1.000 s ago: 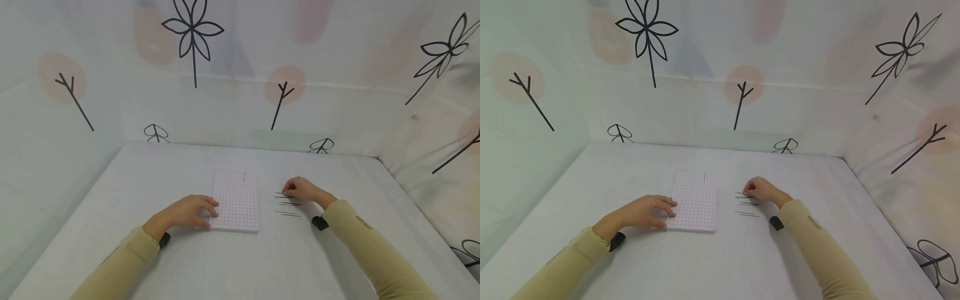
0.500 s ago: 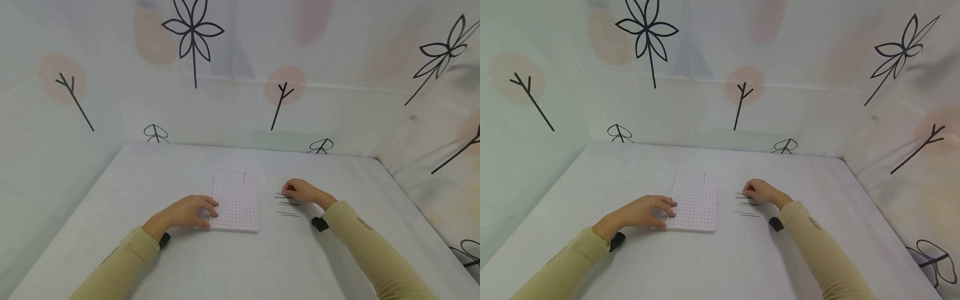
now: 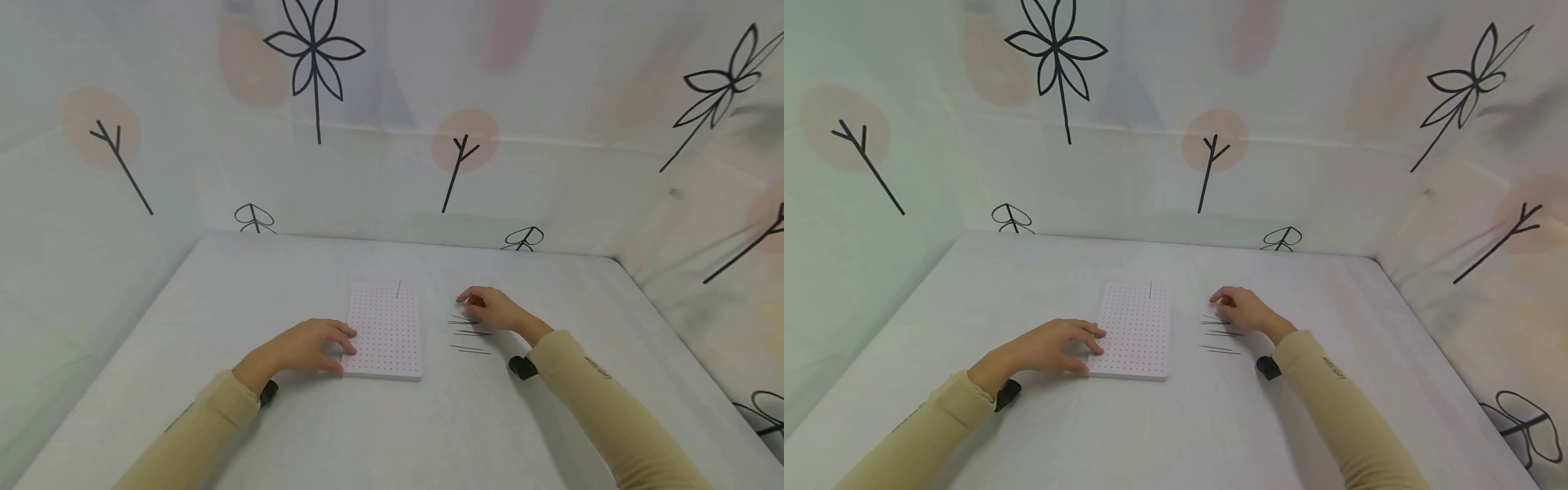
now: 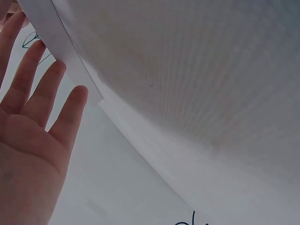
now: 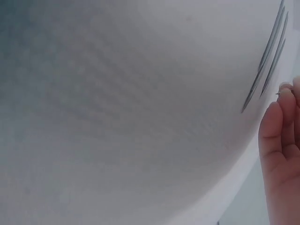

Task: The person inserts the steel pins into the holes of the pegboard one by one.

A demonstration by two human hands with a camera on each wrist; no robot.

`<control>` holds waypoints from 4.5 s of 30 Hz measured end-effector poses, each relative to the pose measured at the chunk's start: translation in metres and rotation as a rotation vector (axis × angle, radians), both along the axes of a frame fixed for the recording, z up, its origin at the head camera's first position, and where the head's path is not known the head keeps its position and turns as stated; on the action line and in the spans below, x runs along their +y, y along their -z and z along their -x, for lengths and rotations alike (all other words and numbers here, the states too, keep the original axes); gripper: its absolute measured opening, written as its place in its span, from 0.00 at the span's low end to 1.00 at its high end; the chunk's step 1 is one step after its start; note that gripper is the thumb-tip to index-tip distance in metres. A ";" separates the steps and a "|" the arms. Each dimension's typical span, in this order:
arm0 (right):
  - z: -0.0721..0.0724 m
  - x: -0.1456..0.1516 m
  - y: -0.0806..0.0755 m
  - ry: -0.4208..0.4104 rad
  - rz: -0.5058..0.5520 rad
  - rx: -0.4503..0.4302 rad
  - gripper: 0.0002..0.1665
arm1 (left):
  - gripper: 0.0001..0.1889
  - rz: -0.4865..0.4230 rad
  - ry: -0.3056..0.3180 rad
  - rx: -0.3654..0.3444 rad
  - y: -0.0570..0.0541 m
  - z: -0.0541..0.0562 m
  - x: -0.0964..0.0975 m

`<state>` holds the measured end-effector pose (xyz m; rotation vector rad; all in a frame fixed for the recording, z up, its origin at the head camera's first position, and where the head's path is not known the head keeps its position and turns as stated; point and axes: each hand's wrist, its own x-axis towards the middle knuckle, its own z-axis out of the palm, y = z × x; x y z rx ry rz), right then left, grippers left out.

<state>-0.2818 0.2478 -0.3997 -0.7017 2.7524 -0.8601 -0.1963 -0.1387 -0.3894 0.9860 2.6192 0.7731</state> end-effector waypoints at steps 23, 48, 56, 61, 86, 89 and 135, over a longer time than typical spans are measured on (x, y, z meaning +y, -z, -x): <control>-0.004 -0.025 -0.005 0.118 0.255 -0.066 0.10 | 0.15 -0.005 0.017 0.014 0.000 0.000 0.000; 0.000 -0.057 -0.008 0.081 0.363 -0.090 0.13 | 0.15 0.003 0.010 0.016 -0.001 0.000 0.000; 0.000 -0.069 -0.007 0.066 0.388 -0.090 0.12 | 0.15 -0.004 0.013 0.014 0.002 0.001 -0.001; 0.003 -0.076 -0.004 0.095 0.381 -0.082 0.09 | 0.15 -0.021 0.020 0.005 0.003 0.001 -0.002; 0.009 -0.101 -0.006 0.162 0.317 -0.048 0.06 | 0.15 -0.044 0.035 0.003 0.005 0.003 -0.002; 0.010 -0.103 -0.005 0.170 0.301 -0.039 0.07 | 0.15 -0.042 0.035 0.006 0.006 0.004 -0.002; 0.016 -0.111 -0.001 0.201 0.244 -0.091 0.06 | 0.15 -0.040 0.024 -0.014 0.002 0.001 0.000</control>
